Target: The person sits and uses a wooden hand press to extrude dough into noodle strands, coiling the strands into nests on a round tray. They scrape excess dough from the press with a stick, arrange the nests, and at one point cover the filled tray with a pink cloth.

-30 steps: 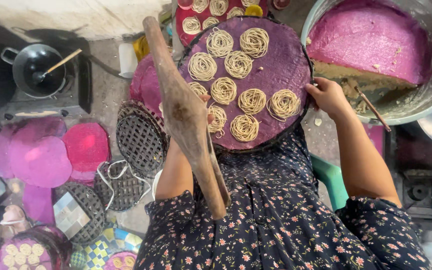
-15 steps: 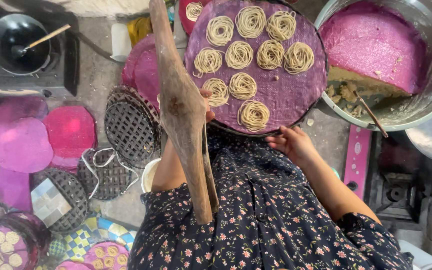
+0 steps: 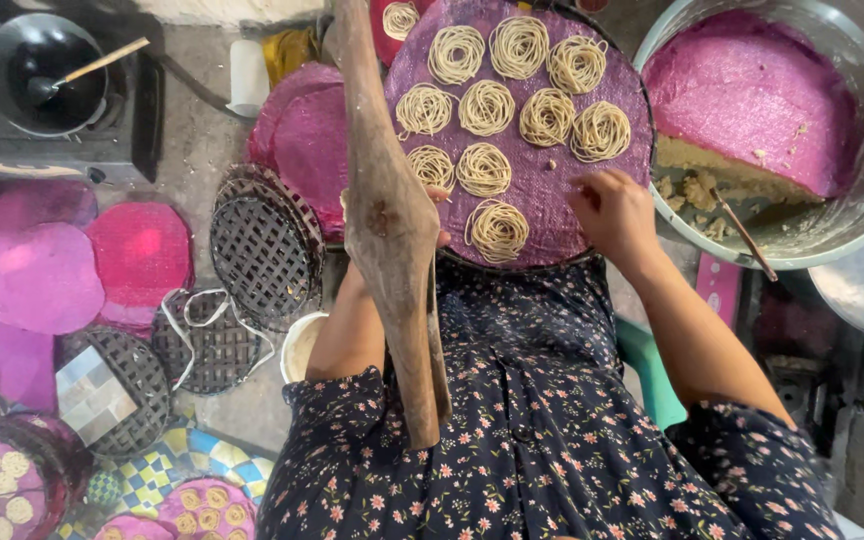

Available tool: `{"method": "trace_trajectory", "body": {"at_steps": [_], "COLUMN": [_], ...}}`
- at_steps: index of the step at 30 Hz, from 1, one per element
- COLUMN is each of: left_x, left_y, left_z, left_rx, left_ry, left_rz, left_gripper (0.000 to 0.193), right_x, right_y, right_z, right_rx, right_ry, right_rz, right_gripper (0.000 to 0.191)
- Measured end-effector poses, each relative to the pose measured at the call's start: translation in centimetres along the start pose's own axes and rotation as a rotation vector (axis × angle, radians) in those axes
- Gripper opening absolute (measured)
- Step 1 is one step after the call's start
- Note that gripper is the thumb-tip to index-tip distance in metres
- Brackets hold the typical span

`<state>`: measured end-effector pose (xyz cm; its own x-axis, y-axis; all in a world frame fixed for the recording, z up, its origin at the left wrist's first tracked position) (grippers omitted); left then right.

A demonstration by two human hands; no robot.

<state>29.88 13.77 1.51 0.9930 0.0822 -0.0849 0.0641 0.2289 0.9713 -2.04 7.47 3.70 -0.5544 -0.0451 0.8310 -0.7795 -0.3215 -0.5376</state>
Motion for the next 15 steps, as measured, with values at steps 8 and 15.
{"method": "trace_trajectory", "body": {"at_steps": [8,15], "left_x": [-1.4,-3.7], "left_y": [0.9,-0.5], "left_z": [0.5,1.5], "left_rx": [-0.037,-0.111], "left_ry": [-0.084,-0.239], "left_rz": [0.061,0.335], "left_gripper": [0.038,0.038], "right_x": [-3.7,6.5], "right_y": [-0.5,9.3], "right_z": [3.9,1.5], "right_rx": [0.005,-0.196], "right_ry": [0.149,0.395], "right_rz": [-0.161,-0.173], "right_gripper": [0.016,0.019]}}
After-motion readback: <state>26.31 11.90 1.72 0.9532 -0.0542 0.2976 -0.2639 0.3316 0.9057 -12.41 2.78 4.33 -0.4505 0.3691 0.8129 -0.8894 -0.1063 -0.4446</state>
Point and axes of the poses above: each hand's wrist, its own z-axis towards the middle knuckle, its own x-axis out of the back of the hand, y = z × x, the point moved 5 cm from there along z, towards the middle knuckle, and after that the axes turned 6 degrees about -x, right-handed, at the moved point
